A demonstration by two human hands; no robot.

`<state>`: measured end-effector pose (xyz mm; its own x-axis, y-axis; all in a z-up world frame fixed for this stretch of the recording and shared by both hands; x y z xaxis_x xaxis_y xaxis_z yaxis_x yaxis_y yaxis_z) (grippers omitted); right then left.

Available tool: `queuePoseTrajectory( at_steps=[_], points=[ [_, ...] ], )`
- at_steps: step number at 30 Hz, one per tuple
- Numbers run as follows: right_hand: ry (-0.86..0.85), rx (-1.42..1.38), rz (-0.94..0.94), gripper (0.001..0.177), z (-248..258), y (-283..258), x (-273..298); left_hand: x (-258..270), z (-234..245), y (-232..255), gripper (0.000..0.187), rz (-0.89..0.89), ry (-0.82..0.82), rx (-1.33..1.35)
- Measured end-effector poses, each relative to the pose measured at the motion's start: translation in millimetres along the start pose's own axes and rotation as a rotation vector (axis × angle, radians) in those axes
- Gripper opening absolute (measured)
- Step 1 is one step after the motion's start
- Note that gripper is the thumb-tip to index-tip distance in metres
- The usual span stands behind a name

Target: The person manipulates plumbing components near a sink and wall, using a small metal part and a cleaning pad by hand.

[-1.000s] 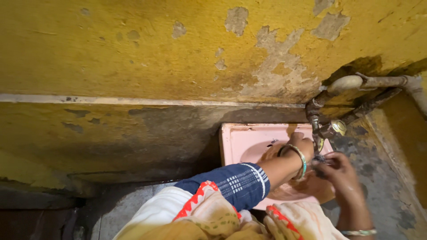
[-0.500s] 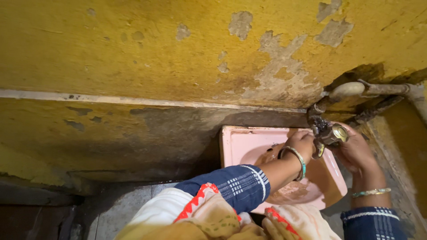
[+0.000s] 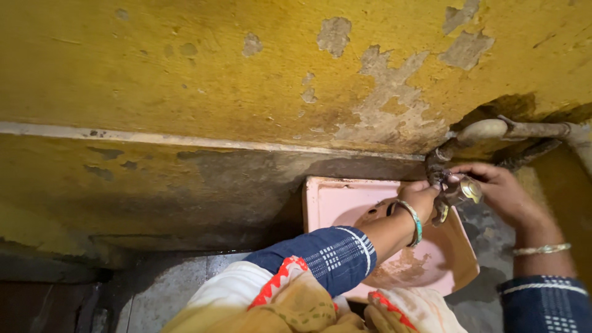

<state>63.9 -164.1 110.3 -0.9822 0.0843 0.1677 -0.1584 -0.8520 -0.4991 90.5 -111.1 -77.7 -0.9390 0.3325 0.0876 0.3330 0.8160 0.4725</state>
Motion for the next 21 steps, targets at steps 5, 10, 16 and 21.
queuePoseTrajectory(
  at_steps=[5, 10, 16, 21],
  points=[
    [-0.056, 0.133, -0.024, 0.025, 6, -12, -12, 3, 0, 5, 0.021, 0.027, 0.034, -0.117],
    [-0.129, 0.111, -0.009, 0.021, -2, -20, -27, 9, -2, 15, 0.021, 0.084, 0.075, -0.134],
    [-0.173, 0.139, -0.031, 0.023, 0, -24, -33, 6, -3, 16, 0.020, 0.040, 0.033, -0.134],
    [-0.184, 0.082, -0.159, 0.019, -2, -23, -32, 13, -3, 24, 0.022, 0.086, 0.080, -0.246]
  ],
)
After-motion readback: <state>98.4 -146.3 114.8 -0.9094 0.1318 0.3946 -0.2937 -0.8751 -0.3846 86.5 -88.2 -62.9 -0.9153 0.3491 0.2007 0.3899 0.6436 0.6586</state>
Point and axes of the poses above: each hand's wrist, its own x-axis away from the middle knuckle, its own z-axis out of the back of the hand, y = z × x, the point moved 4 cm from there along -x, towards the middle knuckle, and after that the axes turned 9 degrees about x, right-handed, at the moved point
